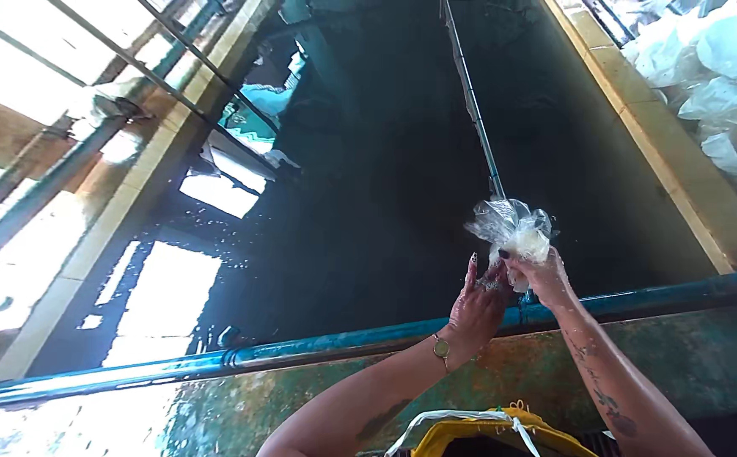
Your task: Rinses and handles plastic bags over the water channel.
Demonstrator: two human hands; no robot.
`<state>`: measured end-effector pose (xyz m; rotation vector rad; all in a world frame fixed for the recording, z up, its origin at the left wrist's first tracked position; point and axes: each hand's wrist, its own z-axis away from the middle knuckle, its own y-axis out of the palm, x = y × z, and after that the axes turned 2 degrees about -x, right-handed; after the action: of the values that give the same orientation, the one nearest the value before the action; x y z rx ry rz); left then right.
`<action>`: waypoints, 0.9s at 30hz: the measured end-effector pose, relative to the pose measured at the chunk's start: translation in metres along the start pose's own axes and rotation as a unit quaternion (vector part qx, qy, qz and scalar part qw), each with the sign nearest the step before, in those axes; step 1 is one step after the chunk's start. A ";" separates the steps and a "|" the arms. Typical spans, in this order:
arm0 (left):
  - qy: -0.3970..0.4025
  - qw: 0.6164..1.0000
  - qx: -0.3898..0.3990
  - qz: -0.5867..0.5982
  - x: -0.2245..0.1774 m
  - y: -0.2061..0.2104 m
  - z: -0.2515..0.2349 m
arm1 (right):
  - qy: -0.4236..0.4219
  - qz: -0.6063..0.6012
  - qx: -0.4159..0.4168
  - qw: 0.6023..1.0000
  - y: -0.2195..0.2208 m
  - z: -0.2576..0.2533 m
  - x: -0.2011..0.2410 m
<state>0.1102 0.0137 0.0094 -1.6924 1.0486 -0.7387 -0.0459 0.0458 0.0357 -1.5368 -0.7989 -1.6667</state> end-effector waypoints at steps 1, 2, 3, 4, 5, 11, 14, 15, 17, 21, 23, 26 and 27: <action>0.005 1.000 -0.008 0.003 -0.002 0.002 0.001 | -0.007 -0.004 -0.027 1.000 0.004 -0.001 -0.005; 0.011 1.000 -0.019 -0.002 -0.003 0.003 0.000 | -0.008 -0.015 -0.049 0.999 0.005 -0.005 -0.009; 0.019 0.999 -0.026 -0.014 -0.004 0.005 0.000 | -0.004 -0.033 -0.069 0.997 0.004 -0.009 -0.011; 0.029 0.999 -0.031 -0.029 -0.004 0.006 0.001 | 0.003 -0.058 -0.088 0.994 0.001 -0.013 -0.014; 0.040 0.998 -0.031 -0.044 -0.005 0.005 0.002 | 0.012 -0.084 -0.102 0.991 -0.005 -0.018 -0.016; 0.021 0.998 0.013 -0.050 0.005 0.000 0.005 | -0.013 -0.068 -0.068 0.995 -0.039 -0.019 0.011; 0.008 0.999 0.039 -0.037 0.002 -0.005 0.000 | -0.005 0.009 0.036 0.999 -0.020 -0.001 0.012; 0.007 0.998 0.051 -0.034 -0.002 -0.007 -0.003 | -0.007 0.040 0.048 0.998 -0.011 -0.001 0.007; 0.016 0.997 0.063 -0.039 -0.009 -0.007 -0.004 | -0.024 0.074 0.025 0.997 0.003 -0.004 -0.006; 0.021 0.997 0.067 -0.038 -0.014 -0.003 -0.002 | -0.006 0.017 -0.022 1.000 0.008 -0.011 -0.008; 0.032 0.995 0.083 -0.044 -0.014 -0.004 -0.004 | 0.032 -0.031 -0.060 0.997 0.004 -0.015 -0.006; 0.047 0.990 0.128 -0.045 -0.011 -0.009 -0.009 | 0.060 -0.058 -0.099 0.992 -0.010 -0.026 -0.006; 0.057 0.990 0.121 -0.045 -0.008 -0.010 -0.008 | 0.061 -0.056 -0.104 0.991 -0.018 -0.030 -0.004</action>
<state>0.1026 0.0189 0.0219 -1.5099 0.9222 -0.9899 -0.0769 0.0312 0.0298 -1.5356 -0.6751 -1.9597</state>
